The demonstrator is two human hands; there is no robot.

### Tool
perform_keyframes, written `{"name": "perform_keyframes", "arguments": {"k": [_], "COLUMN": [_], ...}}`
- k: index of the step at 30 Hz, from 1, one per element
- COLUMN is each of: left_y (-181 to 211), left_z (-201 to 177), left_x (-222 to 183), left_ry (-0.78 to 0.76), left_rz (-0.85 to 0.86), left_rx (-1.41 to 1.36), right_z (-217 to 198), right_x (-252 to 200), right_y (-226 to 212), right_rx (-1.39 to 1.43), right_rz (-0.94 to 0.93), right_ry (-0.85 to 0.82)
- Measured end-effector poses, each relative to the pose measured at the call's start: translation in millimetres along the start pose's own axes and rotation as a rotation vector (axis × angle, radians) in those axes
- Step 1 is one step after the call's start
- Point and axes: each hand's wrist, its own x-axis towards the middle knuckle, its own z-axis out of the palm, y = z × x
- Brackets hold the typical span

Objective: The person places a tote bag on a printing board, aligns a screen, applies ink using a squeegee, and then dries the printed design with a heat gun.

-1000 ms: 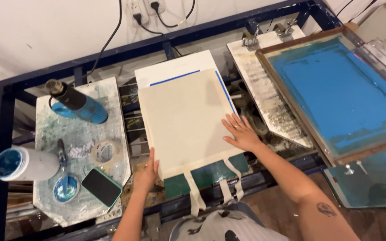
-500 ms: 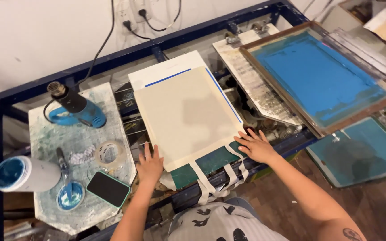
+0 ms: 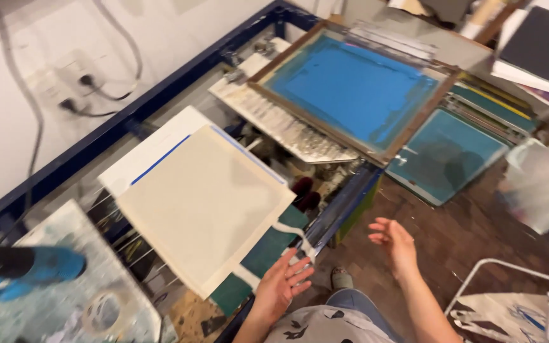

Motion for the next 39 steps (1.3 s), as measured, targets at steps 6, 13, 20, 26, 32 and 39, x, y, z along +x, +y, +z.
{"name": "perform_keyframes", "arguments": {"k": [6, 13, 20, 26, 32, 39], "left_y": [-28, -12, -22, 49, 66, 80], "left_z": [-34, 14, 49, 176, 195, 224], "left_x": [61, 165, 363, 380, 397, 404], "left_ry": [-0.353, -0.007, 0.360, 0.877, 0.997, 0.947], "left_rz": [0.428, 0.454, 0.639, 0.374, 0.291, 0.309], "left_rx": [0.197, 0.500, 0.328, 0.131, -0.081, -0.209], "right_z": [-86, -136, -86, -22, -26, -51], "right_x": [89, 334, 663, 691, 699, 683], "right_y": [-46, -181, -181, -195, -225, -232], "right_rx": [0.231, -0.295, -1.127, -1.539, -1.522, -0.814], "right_rz": [-0.065, -0.625, -0.902, -0.034, 0.033, 0.242], "right_ry": [0.311, 0.205, 0.043, -0.337, -0.329, -0.353]}}
